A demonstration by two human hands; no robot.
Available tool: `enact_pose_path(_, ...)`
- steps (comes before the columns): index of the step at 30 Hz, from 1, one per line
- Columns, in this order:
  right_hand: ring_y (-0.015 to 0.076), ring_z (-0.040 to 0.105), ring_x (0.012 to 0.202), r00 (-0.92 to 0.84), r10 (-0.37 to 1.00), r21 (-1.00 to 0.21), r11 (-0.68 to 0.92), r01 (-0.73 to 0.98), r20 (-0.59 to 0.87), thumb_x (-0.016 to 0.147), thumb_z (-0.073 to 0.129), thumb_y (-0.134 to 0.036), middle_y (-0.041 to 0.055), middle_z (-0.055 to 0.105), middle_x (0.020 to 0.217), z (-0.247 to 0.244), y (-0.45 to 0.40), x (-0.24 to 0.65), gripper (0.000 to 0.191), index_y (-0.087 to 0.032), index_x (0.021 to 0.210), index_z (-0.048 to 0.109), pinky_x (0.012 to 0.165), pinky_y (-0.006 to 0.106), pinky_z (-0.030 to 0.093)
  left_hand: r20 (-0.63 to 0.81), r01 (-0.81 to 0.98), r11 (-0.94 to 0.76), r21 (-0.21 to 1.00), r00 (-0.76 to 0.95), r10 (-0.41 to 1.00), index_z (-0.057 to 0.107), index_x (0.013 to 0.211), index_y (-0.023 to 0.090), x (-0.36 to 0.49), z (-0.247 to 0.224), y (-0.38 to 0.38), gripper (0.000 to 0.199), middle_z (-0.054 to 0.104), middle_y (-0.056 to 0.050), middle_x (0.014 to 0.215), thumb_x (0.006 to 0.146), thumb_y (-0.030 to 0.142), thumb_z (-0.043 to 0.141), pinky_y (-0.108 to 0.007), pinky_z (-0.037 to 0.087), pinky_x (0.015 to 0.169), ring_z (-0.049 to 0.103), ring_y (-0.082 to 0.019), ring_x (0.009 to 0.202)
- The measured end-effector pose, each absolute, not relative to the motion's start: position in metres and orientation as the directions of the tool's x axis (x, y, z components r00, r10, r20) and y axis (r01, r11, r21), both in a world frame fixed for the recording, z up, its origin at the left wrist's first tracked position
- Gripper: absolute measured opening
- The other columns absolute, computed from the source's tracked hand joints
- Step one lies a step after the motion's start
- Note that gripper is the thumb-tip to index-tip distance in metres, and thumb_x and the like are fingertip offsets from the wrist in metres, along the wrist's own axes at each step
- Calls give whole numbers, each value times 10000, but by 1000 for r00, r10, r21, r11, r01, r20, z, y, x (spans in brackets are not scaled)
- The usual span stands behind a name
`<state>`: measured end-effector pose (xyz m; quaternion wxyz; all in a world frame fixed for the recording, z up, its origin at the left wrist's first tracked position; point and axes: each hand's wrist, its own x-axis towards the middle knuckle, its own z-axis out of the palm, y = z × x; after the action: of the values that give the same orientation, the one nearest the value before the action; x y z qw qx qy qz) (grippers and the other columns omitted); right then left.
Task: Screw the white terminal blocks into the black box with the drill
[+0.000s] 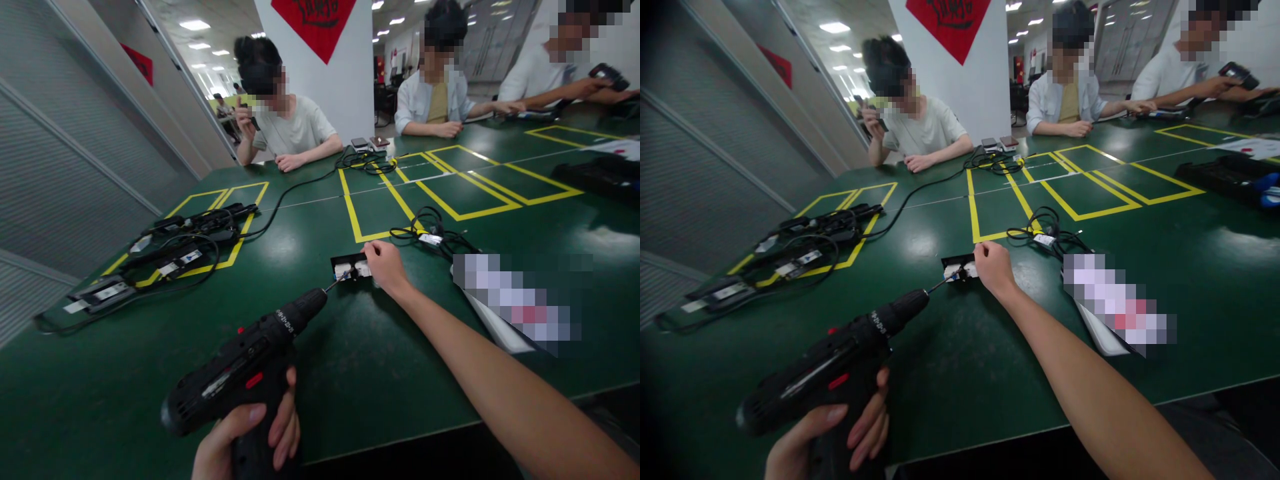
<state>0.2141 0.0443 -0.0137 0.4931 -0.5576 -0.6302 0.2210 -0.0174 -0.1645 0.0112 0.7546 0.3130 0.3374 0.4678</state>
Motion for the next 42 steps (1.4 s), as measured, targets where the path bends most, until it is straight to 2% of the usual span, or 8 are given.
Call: enact_pose_path(42, 150, 521, 604, 105, 919, -822, 283, 493, 380, 859, 403, -243, 22, 615, 636, -15, 46, 214, 319, -163, 649, 629, 553, 256, 308, -201, -486, 360, 796, 350, 915, 495, 1055, 114, -19, 8, -164, 317, 482, -6, 570, 804, 299, 442, -341, 422, 518, 491, -154, 442)
